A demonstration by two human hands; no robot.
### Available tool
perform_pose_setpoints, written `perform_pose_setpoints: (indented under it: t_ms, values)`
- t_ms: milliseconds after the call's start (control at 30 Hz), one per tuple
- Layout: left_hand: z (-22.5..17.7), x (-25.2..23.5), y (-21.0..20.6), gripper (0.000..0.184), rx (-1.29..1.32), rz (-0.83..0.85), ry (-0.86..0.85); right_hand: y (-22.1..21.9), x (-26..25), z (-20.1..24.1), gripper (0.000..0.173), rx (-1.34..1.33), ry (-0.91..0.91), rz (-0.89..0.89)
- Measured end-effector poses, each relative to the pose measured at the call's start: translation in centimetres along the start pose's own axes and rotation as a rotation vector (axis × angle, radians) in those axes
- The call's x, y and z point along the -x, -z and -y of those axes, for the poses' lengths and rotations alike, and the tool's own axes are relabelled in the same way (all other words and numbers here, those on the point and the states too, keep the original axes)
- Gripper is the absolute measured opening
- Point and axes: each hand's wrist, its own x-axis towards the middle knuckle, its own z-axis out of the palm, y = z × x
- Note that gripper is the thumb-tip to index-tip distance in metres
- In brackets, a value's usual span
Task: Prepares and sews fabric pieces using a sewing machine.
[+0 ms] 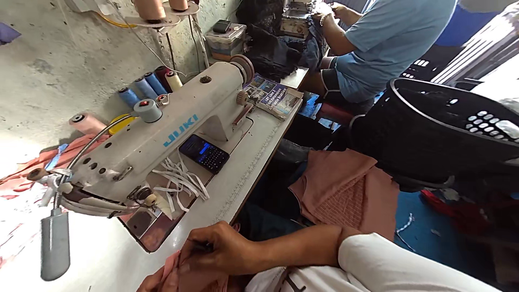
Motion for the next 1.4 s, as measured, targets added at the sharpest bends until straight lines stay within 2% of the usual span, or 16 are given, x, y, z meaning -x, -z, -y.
perform_pose_setpoints:
  t_ms: [400,567,767,1133,1233,1400]
  values:
    - [-0.7,-0.4,-0.8,0.020,0.008,0.022,-0.012,0.1,0.0,0.1,0.015,-0.081,-0.045,-0.087]
    - [-0.7,-0.4,-0.7,0.019,-0.017,0.005,-0.004,0.5,-0.1,0.3,0.014,-0.025,-0.040,-0.046]
    - [0.0,-0.4,-1.0,0.014,-0.052,-0.092,-0.008,0.6,-0.1,0.1,0.016,-0.057,-0.048,0.003]
    - [0.1,-0.6,-0.5,0.013,0.037,-0.069,0.057,0.0,-0.2,-0.2,0.005,-0.158,-0.140,-0.089]
    - [0.3,-0.9,-0.6,0.012,0.033,-0.074,0.058,0.3,-0.1,-0.1,0.005,-0.136,-0.102,-0.032]
    - [0.5,-1.2,-0.3,0.013,-0.016,-0.061,0.110,0.2,0.3,1.5,0.005,-0.250,-0.053,0.245]
